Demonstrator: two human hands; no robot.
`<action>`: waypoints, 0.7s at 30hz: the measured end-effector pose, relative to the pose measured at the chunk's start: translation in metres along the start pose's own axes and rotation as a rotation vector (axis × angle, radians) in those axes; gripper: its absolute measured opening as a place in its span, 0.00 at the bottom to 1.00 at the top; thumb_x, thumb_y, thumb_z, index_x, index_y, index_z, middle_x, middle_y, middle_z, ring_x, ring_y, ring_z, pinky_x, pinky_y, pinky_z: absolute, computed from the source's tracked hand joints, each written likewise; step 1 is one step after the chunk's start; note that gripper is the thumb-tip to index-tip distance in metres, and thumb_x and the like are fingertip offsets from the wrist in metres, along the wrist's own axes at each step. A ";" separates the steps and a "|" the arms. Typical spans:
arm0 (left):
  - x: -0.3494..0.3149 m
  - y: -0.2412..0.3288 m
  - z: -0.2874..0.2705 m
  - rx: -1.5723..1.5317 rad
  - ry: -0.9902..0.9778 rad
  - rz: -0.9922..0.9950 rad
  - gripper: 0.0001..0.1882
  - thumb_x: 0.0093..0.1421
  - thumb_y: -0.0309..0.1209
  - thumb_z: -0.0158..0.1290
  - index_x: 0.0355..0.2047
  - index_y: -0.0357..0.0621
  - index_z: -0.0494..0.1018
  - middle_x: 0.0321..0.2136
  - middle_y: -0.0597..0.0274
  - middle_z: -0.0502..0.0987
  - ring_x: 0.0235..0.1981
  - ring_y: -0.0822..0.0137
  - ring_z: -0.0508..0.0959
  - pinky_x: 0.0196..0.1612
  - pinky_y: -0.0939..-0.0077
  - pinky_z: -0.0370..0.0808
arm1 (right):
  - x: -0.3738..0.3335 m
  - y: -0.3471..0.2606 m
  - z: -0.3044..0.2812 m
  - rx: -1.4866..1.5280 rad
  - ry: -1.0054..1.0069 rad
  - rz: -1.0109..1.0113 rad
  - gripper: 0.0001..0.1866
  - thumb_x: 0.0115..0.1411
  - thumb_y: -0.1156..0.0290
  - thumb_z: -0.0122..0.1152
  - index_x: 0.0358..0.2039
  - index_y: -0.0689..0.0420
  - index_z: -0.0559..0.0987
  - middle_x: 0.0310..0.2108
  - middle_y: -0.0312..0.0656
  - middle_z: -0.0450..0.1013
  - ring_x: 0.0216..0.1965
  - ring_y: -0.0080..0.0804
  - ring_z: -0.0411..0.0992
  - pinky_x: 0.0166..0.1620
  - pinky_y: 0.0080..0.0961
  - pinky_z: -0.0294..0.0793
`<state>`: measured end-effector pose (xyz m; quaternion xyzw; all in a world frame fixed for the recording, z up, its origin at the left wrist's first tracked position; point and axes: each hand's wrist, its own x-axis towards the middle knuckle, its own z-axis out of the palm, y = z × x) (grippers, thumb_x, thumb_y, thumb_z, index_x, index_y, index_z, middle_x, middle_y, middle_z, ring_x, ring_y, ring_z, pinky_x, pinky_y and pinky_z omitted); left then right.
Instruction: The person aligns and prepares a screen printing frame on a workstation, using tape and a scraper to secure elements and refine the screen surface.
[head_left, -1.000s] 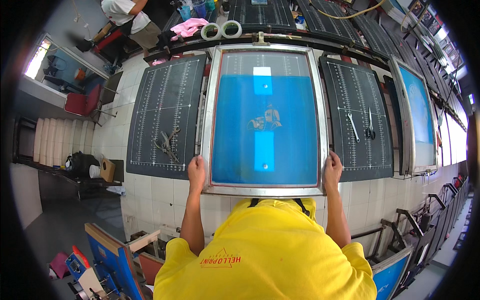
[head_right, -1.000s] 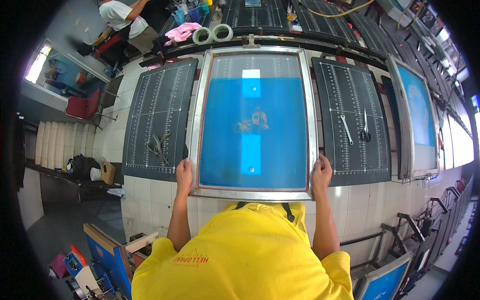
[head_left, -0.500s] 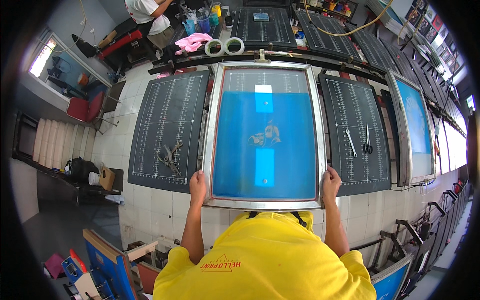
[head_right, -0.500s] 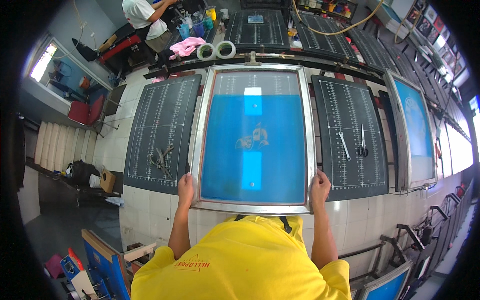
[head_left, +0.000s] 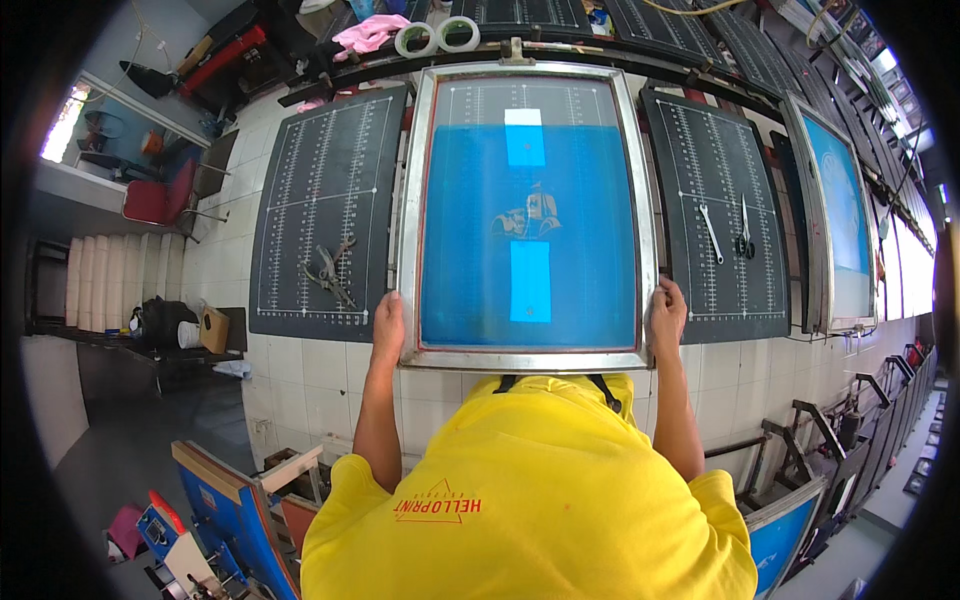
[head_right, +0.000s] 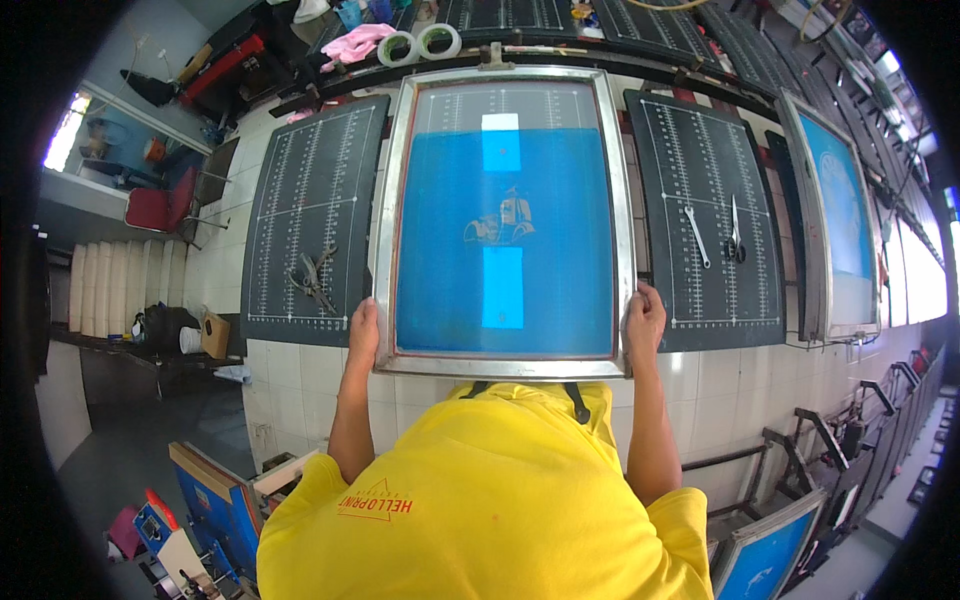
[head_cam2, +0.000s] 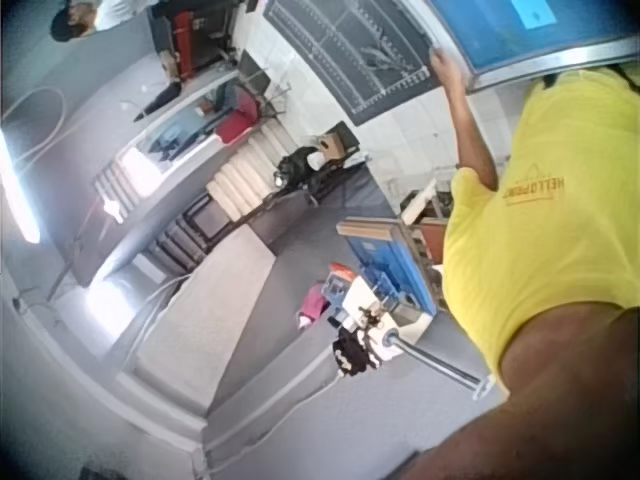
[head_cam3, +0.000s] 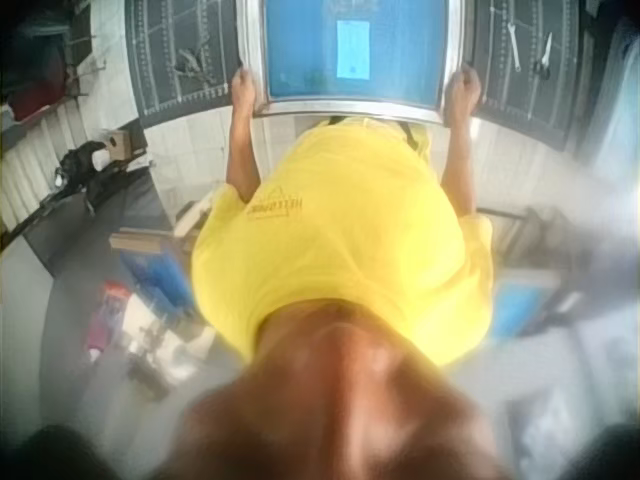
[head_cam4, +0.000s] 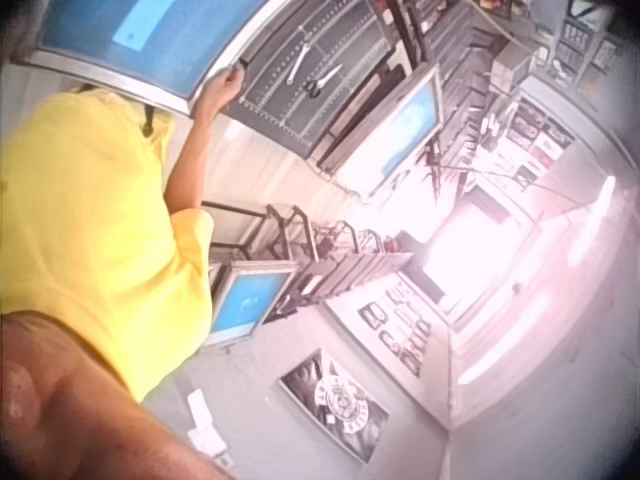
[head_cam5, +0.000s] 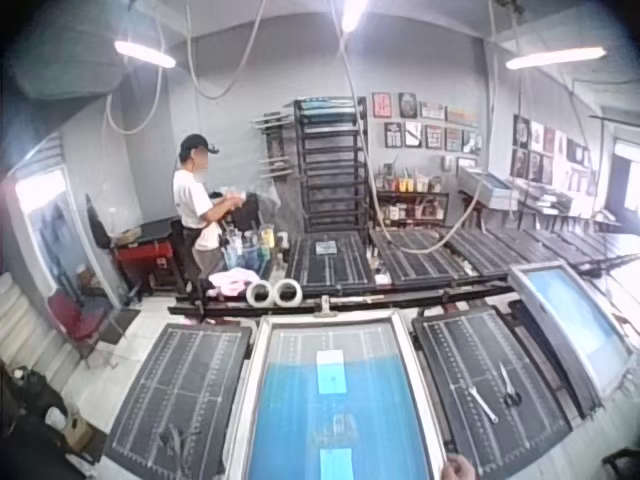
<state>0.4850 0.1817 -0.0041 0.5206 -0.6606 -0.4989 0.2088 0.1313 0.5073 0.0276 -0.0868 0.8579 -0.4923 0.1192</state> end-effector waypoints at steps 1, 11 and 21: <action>0.002 0.002 0.001 -0.033 -0.013 -0.017 0.24 0.69 0.43 0.39 0.47 0.30 0.70 0.40 0.51 0.75 0.43 0.64 0.72 0.50 0.69 0.66 | 0.002 -0.002 -0.001 -0.004 -0.013 0.033 0.16 0.60 0.72 0.50 0.47 0.63 0.77 0.29 0.40 0.75 0.30 0.24 0.68 0.36 0.22 0.68; 0.002 -0.011 -0.003 -0.078 -0.093 -0.056 0.30 0.70 0.45 0.36 0.58 0.27 0.62 0.56 0.47 0.68 0.59 0.60 0.65 0.62 0.70 0.58 | 0.008 -0.005 0.007 -0.034 -0.014 0.015 0.18 0.61 0.68 0.47 0.48 0.63 0.75 0.34 0.47 0.75 0.35 0.35 0.71 0.43 0.29 0.69; -0.001 0.009 -0.003 -0.089 -0.176 -0.084 0.32 0.70 0.46 0.37 0.58 0.25 0.61 0.59 0.44 0.65 0.62 0.58 0.63 0.64 0.71 0.55 | 0.014 0.004 0.007 0.039 -0.015 0.001 0.16 0.63 0.67 0.49 0.45 0.65 0.75 0.28 0.42 0.72 0.29 0.26 0.67 0.35 0.25 0.67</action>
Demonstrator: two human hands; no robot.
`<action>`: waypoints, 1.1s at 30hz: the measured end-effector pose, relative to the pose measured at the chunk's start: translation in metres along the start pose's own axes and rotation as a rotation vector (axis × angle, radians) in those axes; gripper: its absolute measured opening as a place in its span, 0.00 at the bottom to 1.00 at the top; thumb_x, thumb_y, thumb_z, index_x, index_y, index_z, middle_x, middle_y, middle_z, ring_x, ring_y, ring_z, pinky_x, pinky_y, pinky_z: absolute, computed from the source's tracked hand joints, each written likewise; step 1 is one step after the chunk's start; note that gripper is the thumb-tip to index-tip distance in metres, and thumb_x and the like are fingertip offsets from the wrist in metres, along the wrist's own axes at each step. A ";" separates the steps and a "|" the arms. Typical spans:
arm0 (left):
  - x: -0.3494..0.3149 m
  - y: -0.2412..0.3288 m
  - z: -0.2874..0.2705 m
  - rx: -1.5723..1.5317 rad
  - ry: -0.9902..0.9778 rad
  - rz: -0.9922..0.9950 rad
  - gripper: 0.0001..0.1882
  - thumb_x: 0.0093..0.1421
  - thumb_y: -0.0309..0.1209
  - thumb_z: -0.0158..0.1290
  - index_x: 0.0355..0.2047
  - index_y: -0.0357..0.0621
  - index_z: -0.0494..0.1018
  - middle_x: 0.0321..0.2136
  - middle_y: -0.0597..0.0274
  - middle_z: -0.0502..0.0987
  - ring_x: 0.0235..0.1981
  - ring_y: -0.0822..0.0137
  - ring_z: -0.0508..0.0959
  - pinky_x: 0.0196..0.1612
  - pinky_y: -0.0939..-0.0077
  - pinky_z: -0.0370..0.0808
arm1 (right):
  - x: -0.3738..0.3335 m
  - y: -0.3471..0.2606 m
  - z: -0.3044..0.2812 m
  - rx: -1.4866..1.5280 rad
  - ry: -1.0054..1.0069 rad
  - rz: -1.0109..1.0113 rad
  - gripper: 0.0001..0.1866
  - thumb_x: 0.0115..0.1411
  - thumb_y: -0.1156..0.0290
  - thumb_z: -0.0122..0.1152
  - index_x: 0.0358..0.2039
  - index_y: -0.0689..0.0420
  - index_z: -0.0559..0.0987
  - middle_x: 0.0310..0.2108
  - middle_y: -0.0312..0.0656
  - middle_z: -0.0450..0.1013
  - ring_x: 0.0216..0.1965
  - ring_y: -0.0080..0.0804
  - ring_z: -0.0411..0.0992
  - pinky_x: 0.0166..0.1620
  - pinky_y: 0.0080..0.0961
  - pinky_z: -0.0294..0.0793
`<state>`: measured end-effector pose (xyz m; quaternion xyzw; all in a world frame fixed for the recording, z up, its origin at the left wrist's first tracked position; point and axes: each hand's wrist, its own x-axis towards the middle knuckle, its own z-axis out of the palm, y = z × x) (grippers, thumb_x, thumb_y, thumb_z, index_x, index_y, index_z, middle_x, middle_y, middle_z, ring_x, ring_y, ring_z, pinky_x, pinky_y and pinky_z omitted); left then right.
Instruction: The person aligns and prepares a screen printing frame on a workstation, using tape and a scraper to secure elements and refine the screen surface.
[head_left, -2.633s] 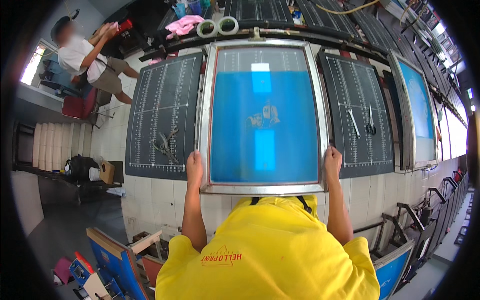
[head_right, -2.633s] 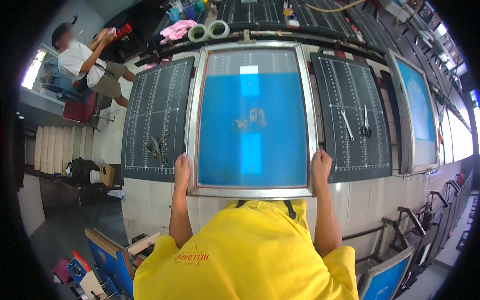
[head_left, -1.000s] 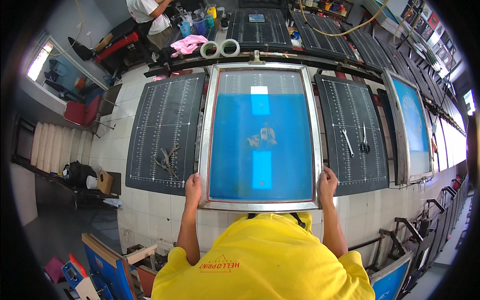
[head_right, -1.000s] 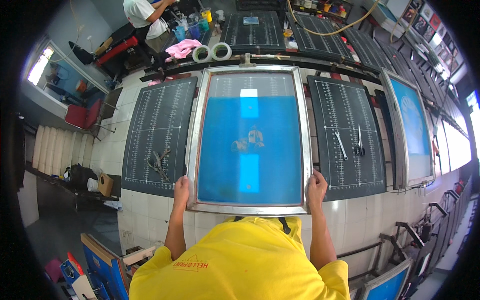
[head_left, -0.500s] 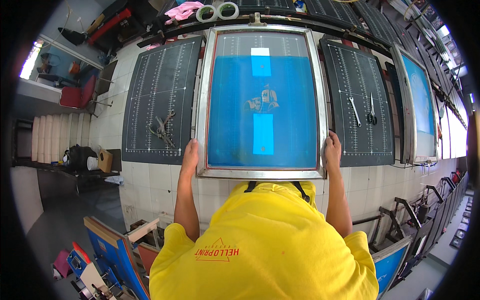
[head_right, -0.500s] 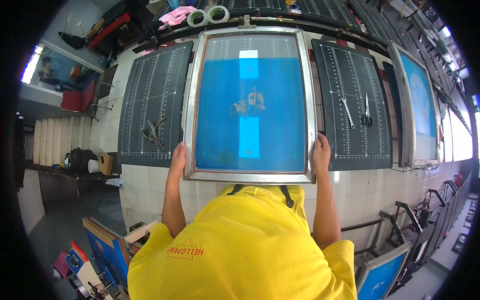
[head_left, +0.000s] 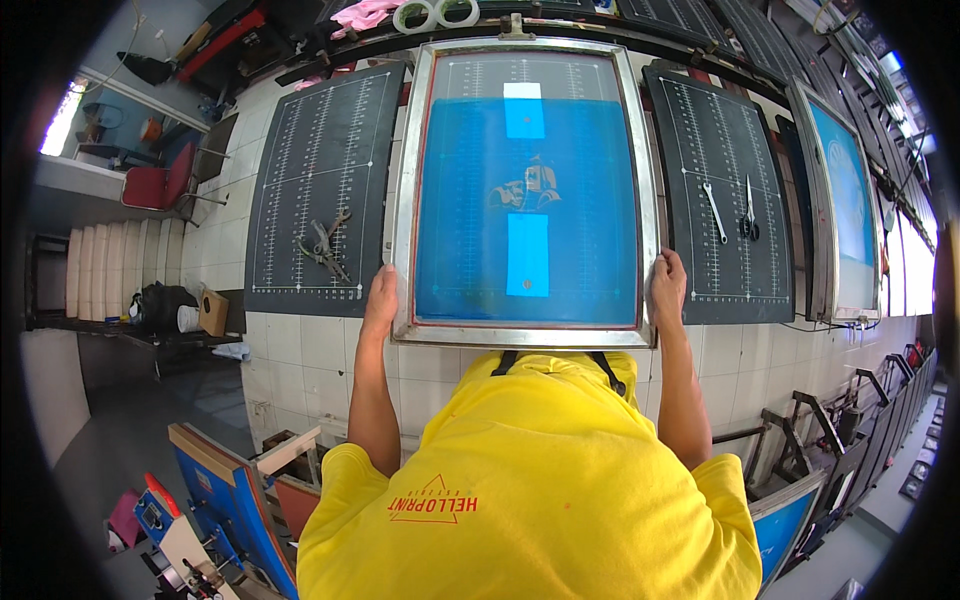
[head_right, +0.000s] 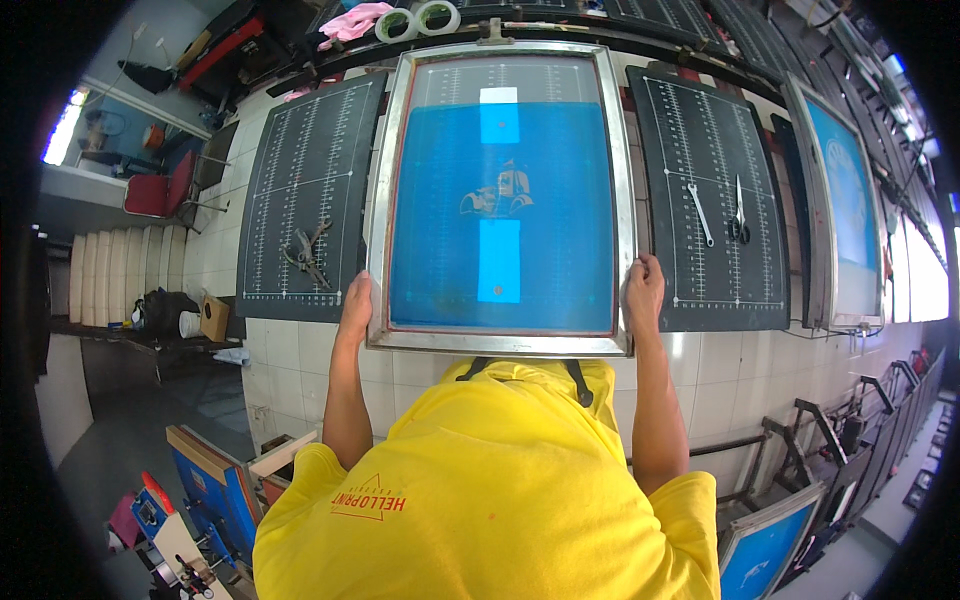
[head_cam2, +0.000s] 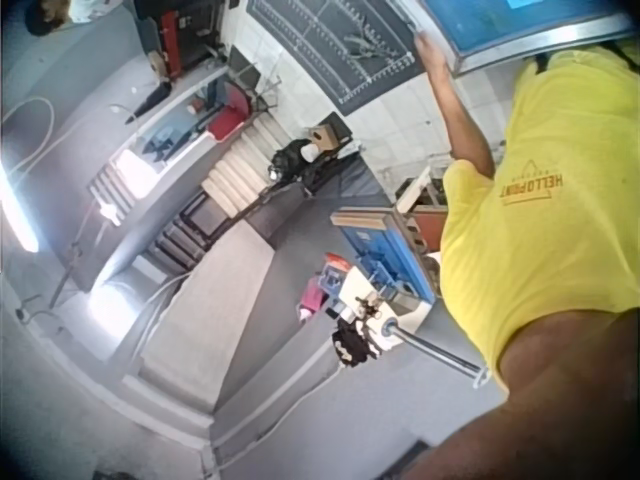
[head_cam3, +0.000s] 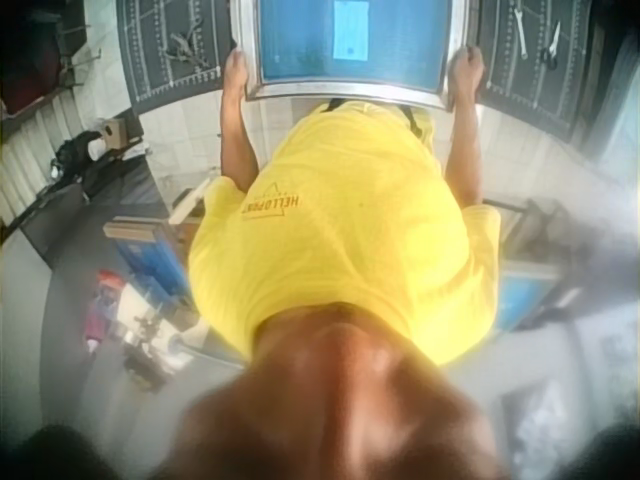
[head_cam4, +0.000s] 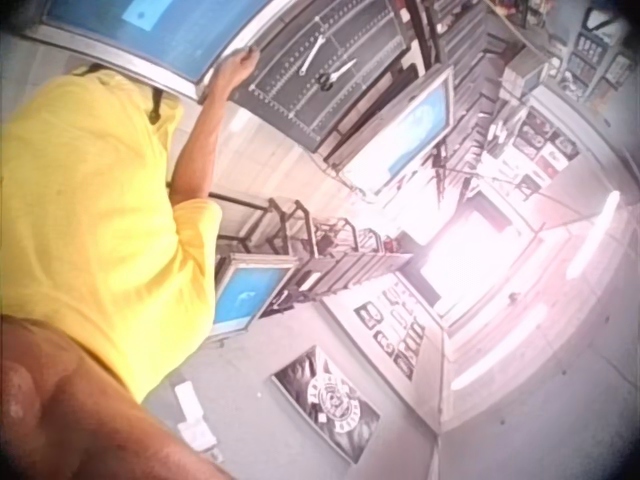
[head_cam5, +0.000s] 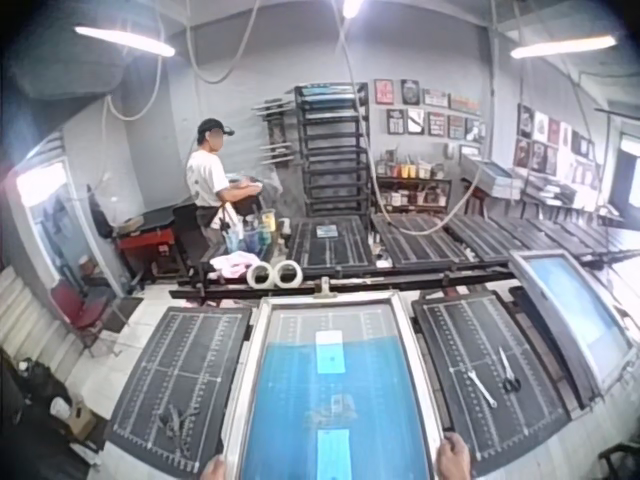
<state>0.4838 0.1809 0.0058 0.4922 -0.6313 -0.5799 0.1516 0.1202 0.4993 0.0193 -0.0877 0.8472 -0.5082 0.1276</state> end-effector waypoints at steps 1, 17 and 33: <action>0.000 0.001 0.000 -0.001 -0.001 0.001 0.32 0.70 0.46 0.37 0.58 0.24 0.61 0.59 0.44 0.65 0.62 0.58 0.63 0.64 0.71 0.55 | 0.001 0.002 0.000 0.011 -0.003 0.010 0.16 0.63 0.67 0.49 0.45 0.65 0.75 0.28 0.42 0.72 0.29 0.26 0.67 0.35 0.25 0.67; 0.001 0.001 0.001 0.007 0.012 -0.006 0.31 0.69 0.45 0.38 0.58 0.25 0.62 0.59 0.44 0.66 0.62 0.58 0.63 0.64 0.71 0.56 | 0.005 0.011 0.000 0.019 0.008 0.044 0.18 0.63 0.65 0.50 0.47 0.64 0.76 0.31 0.42 0.73 0.32 0.26 0.68 0.38 0.24 0.68; 0.014 -0.030 -0.004 -0.025 0.039 0.131 0.24 0.70 0.41 0.34 0.48 0.28 0.69 0.44 0.52 0.74 0.46 0.64 0.70 0.54 0.71 0.64 | 0.015 0.028 0.004 0.051 -0.008 0.035 0.18 0.64 0.64 0.51 0.47 0.64 0.76 0.32 0.41 0.73 0.34 0.26 0.68 0.40 0.23 0.68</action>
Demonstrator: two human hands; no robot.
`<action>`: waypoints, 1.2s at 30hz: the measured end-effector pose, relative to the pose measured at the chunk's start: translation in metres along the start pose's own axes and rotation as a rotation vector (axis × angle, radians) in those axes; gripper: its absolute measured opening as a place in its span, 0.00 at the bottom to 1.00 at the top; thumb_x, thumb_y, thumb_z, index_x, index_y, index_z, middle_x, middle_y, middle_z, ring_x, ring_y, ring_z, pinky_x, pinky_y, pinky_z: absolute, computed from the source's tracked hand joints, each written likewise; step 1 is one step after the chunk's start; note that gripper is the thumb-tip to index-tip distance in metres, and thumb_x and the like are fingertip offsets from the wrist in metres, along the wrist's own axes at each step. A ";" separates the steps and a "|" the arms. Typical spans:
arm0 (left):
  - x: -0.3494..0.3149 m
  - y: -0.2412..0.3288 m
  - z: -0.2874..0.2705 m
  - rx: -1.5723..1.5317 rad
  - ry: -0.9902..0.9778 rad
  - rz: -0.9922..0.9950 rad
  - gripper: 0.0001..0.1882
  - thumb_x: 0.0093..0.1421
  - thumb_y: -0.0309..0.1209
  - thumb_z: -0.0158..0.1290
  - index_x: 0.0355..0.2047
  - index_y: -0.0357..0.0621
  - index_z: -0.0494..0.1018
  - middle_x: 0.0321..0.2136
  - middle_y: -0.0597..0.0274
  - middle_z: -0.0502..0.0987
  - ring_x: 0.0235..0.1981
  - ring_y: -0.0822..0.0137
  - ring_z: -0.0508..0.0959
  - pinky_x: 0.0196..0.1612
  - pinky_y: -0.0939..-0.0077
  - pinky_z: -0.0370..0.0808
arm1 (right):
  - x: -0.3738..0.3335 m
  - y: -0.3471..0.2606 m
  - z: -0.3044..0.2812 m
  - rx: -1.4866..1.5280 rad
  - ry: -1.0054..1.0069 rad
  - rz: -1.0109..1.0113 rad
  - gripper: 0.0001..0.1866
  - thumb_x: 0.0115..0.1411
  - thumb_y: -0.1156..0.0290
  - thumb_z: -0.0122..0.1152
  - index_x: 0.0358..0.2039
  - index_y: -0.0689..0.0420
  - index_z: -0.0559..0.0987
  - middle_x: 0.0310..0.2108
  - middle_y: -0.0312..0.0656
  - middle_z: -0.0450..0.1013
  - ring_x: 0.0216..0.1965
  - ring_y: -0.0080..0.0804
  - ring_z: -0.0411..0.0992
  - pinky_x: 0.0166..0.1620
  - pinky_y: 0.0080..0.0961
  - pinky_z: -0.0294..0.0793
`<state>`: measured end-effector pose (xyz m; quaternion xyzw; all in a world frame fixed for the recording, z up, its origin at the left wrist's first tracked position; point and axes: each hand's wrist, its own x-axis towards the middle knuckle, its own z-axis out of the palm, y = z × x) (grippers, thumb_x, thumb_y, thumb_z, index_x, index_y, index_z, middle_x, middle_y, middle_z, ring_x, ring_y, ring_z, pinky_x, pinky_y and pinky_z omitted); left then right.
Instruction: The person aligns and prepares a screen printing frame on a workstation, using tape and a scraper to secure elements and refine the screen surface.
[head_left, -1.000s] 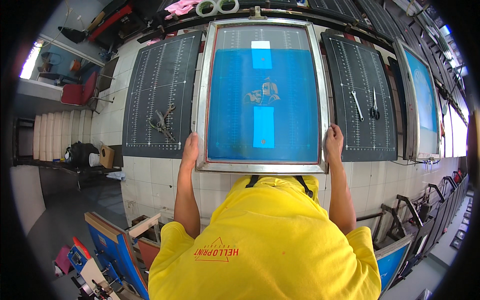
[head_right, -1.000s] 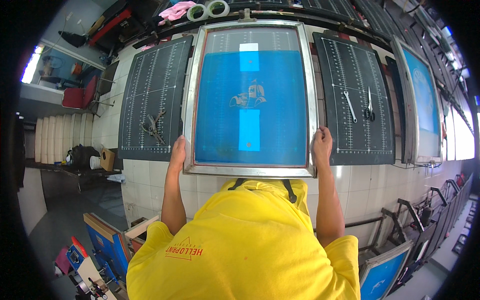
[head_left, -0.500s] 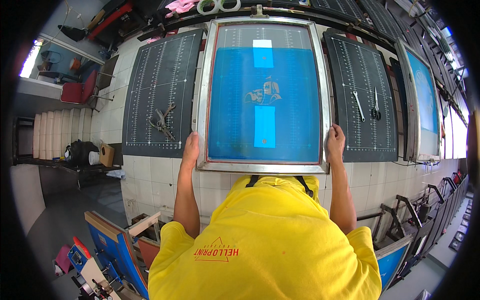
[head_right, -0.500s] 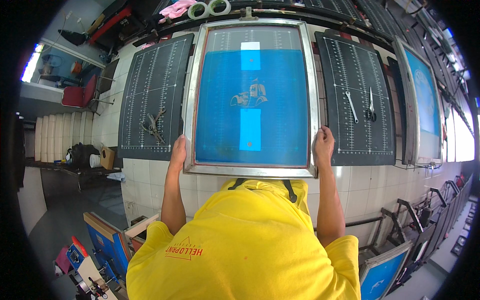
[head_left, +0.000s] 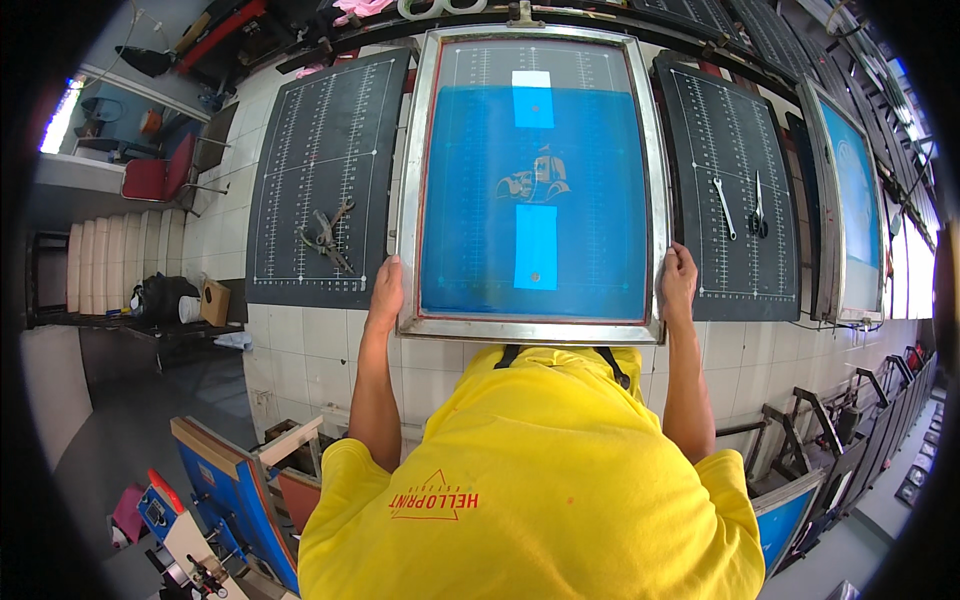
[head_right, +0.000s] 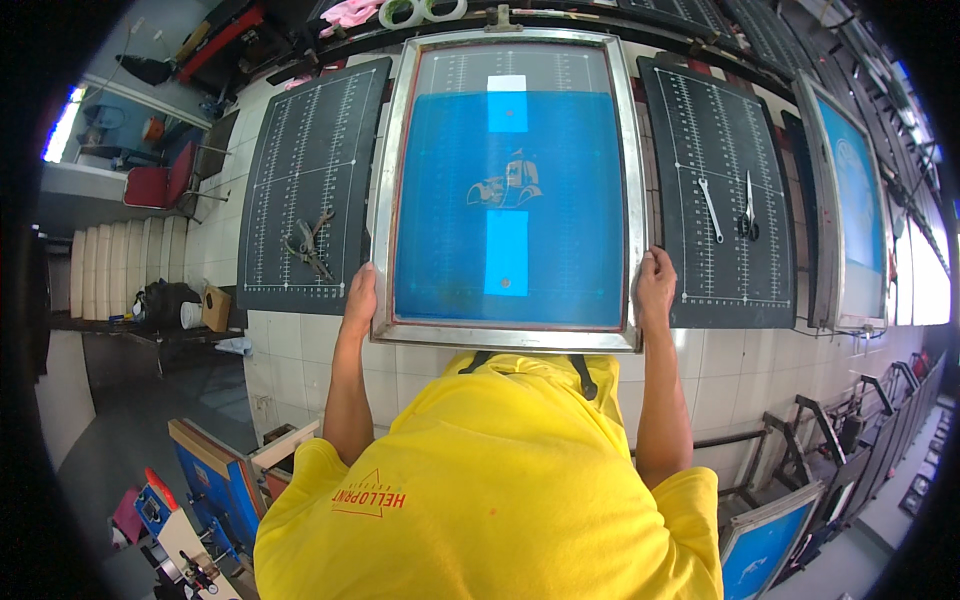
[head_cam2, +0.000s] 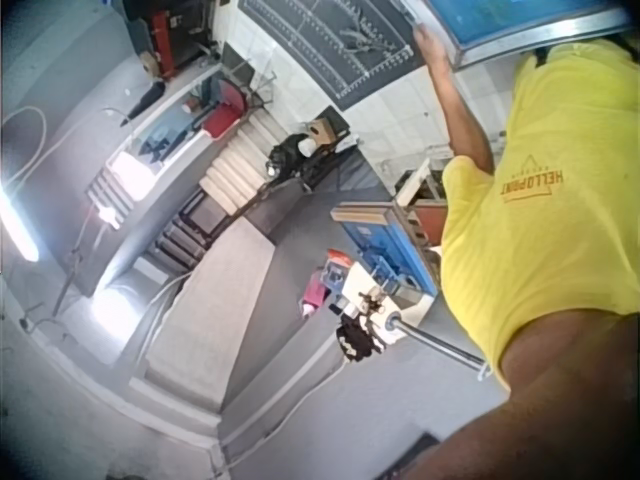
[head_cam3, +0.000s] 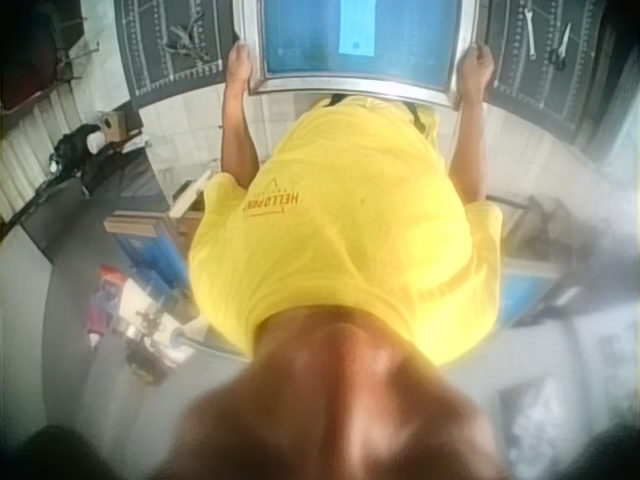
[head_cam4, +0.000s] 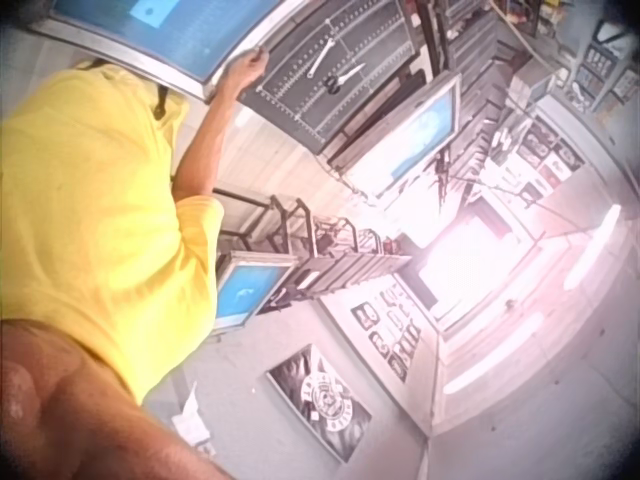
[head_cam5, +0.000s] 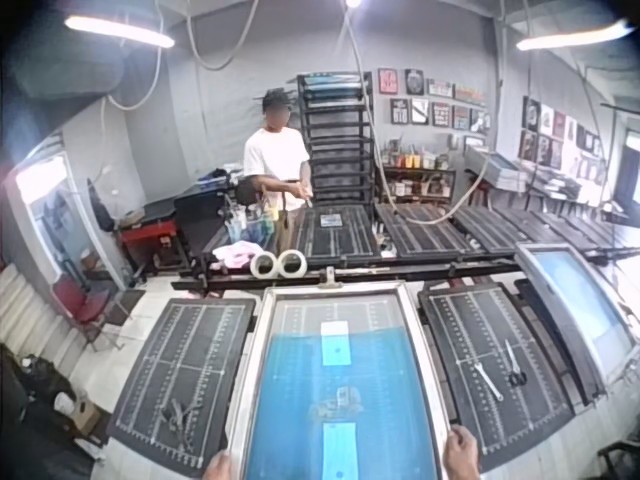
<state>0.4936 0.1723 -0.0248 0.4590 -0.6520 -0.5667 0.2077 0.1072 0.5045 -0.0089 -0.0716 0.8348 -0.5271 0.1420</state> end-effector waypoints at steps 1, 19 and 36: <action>-0.001 0.005 0.003 0.013 0.017 0.000 0.24 0.70 0.40 0.34 0.46 0.29 0.70 0.42 0.53 0.74 0.45 0.65 0.70 0.52 0.71 0.65 | -0.001 -0.001 -0.001 -0.002 0.006 0.000 0.18 0.64 0.64 0.52 0.47 0.64 0.76 0.32 0.41 0.73 0.34 0.26 0.68 0.40 0.23 0.68; -0.003 0.017 0.005 0.064 0.026 0.005 0.23 0.70 0.41 0.35 0.41 0.30 0.70 0.35 0.56 0.72 0.39 0.66 0.69 0.48 0.72 0.66 | -0.006 -0.012 0.001 0.063 0.019 0.000 0.17 0.64 0.65 0.51 0.45 0.65 0.76 0.27 0.36 0.71 0.29 0.21 0.64 0.33 0.19 0.65; -0.014 0.046 0.015 0.153 0.114 -0.045 0.26 0.70 0.43 0.34 0.46 0.29 0.70 0.40 0.50 0.75 0.44 0.61 0.72 0.51 0.70 0.65 | -0.008 -0.020 0.001 0.047 0.027 0.018 0.17 0.64 0.65 0.52 0.44 0.65 0.77 0.28 0.36 0.71 0.29 0.20 0.64 0.33 0.20 0.64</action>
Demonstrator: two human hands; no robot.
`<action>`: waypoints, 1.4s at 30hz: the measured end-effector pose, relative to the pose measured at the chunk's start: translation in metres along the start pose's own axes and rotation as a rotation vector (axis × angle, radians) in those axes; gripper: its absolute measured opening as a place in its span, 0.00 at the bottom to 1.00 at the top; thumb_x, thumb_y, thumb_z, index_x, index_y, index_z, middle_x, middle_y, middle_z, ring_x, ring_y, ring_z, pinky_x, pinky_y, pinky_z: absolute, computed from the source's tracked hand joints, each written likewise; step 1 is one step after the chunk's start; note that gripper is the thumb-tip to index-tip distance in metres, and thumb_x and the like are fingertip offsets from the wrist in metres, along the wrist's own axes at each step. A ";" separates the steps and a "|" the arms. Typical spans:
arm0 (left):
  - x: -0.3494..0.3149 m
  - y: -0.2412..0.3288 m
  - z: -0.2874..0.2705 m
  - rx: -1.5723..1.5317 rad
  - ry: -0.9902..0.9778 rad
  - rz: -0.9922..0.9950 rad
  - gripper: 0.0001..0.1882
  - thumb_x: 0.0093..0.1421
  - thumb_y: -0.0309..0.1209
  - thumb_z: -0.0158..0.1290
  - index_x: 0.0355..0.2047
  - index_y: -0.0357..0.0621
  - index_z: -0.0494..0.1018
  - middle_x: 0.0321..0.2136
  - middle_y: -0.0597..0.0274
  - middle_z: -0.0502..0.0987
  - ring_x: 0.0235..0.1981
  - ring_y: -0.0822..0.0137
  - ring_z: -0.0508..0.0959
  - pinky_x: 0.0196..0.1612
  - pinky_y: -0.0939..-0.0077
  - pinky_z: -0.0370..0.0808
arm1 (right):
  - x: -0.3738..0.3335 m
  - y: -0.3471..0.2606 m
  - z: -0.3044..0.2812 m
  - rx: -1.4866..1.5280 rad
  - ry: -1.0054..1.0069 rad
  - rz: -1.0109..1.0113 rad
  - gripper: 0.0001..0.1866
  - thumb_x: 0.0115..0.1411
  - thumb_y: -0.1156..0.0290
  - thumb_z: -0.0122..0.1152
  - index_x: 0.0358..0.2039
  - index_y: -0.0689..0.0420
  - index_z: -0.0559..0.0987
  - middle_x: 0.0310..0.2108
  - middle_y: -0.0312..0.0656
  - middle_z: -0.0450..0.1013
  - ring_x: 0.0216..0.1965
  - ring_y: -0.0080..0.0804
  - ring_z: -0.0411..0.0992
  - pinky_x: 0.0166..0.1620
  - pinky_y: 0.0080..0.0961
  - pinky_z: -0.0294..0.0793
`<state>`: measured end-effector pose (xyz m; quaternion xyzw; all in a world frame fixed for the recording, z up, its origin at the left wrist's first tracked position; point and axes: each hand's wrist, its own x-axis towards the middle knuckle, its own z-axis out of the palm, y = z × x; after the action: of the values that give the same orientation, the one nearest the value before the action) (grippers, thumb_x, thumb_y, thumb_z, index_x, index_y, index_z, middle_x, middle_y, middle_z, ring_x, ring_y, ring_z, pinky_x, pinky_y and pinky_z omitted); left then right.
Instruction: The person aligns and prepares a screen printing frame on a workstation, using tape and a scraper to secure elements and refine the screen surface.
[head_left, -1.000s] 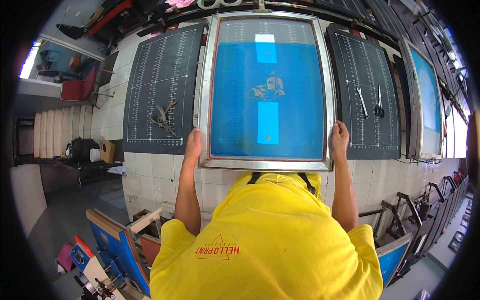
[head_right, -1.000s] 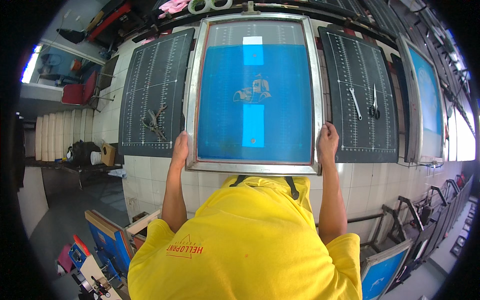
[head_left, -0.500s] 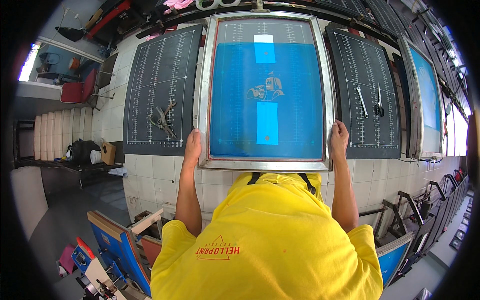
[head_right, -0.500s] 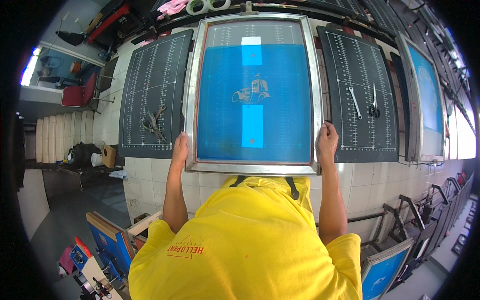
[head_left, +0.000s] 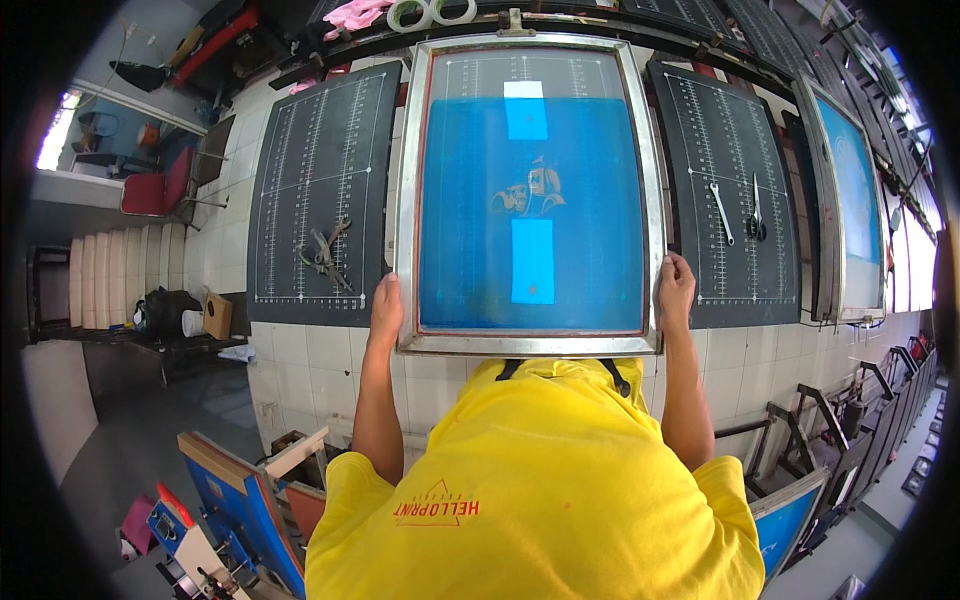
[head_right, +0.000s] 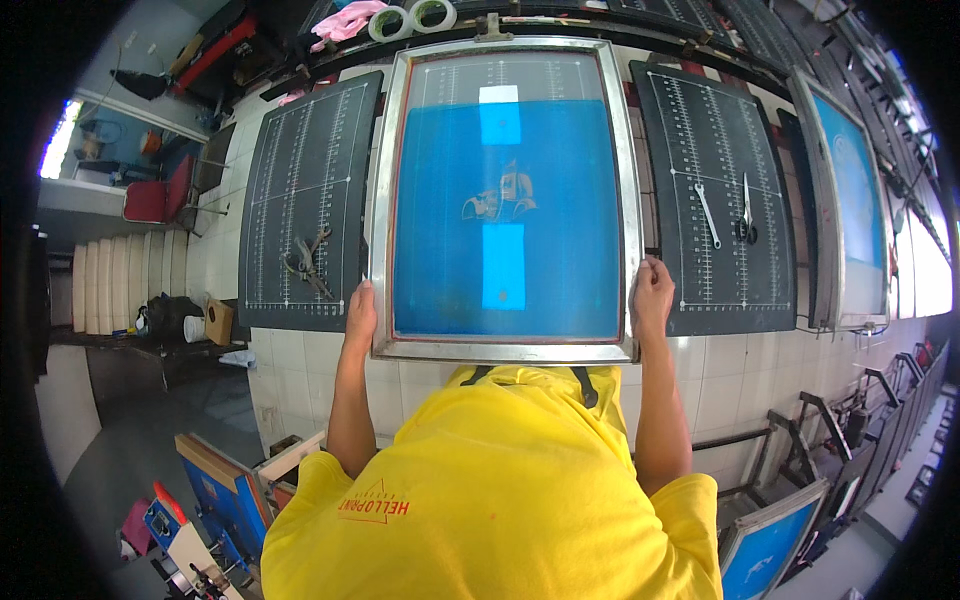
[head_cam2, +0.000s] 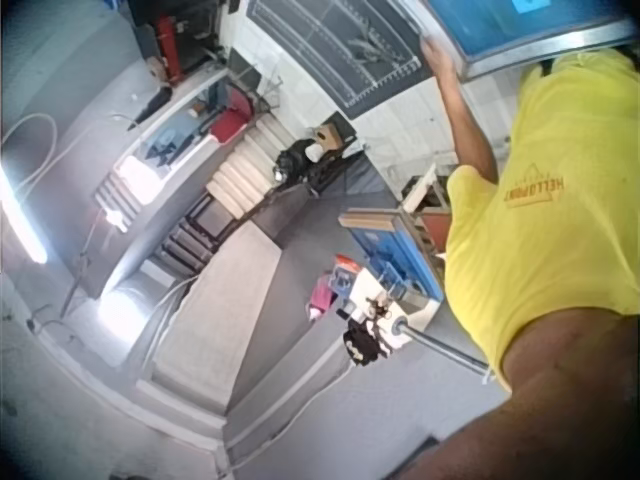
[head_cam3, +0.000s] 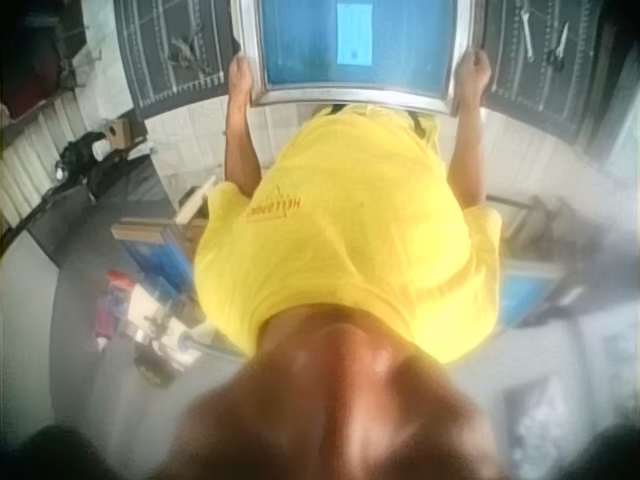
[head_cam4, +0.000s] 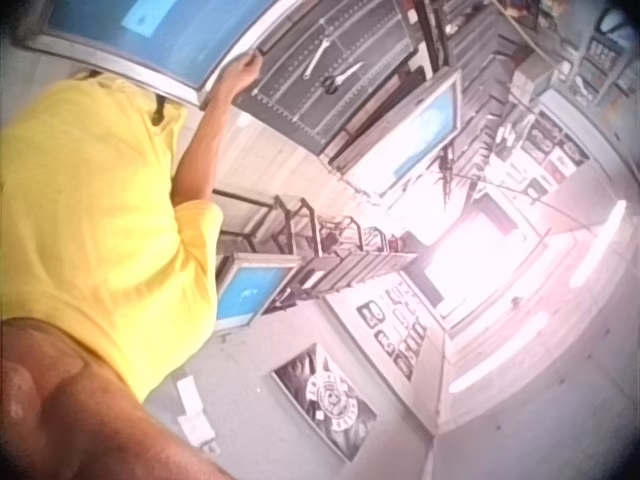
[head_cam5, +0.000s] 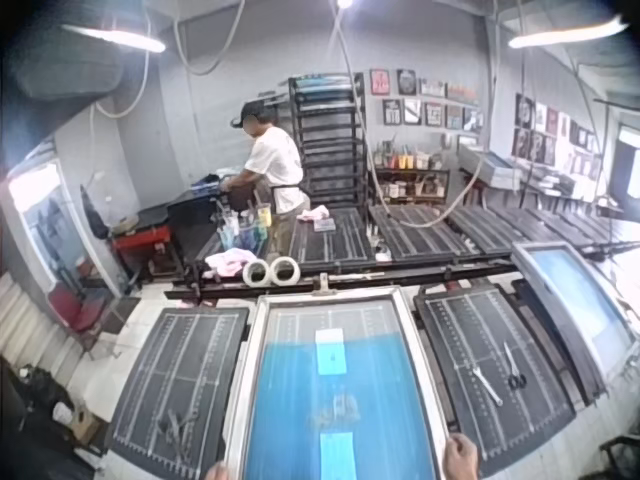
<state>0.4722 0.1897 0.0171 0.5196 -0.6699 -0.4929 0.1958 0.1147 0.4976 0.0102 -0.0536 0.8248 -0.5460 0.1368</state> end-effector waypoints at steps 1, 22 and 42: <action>0.000 -0.001 0.000 0.009 -0.009 -0.004 0.26 0.70 0.43 0.34 0.47 0.28 0.70 0.42 0.49 0.74 0.45 0.60 0.72 0.52 0.69 0.65 | 0.000 -0.001 0.000 0.010 0.004 0.008 0.16 0.64 0.65 0.52 0.44 0.65 0.77 0.27 0.35 0.70 0.28 0.20 0.63 0.32 0.19 0.64; 0.002 -0.008 -0.003 0.065 -0.027 -0.047 0.31 0.70 0.47 0.34 0.54 0.27 0.66 0.51 0.42 0.71 0.55 0.52 0.69 0.59 0.68 0.61 | 0.000 -0.005 -0.005 0.013 -0.045 0.100 0.16 0.65 0.65 0.53 0.46 0.63 0.77 0.32 0.35 0.73 0.32 0.20 0.66 0.36 0.17 0.65; 0.006 -0.020 -0.009 0.024 -0.064 -0.113 0.32 0.69 0.48 0.37 0.57 0.27 0.63 0.57 0.43 0.67 0.60 0.54 0.65 0.63 0.70 0.57 | 0.004 -0.007 -0.008 -0.034 -0.122 0.048 0.15 0.66 0.65 0.52 0.47 0.62 0.75 0.28 0.35 0.70 0.29 0.19 0.63 0.34 0.18 0.64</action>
<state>0.4863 0.1805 0.0022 0.5429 -0.6514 -0.5113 0.1398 0.1083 0.5010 0.0194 -0.0693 0.8252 -0.5241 0.1989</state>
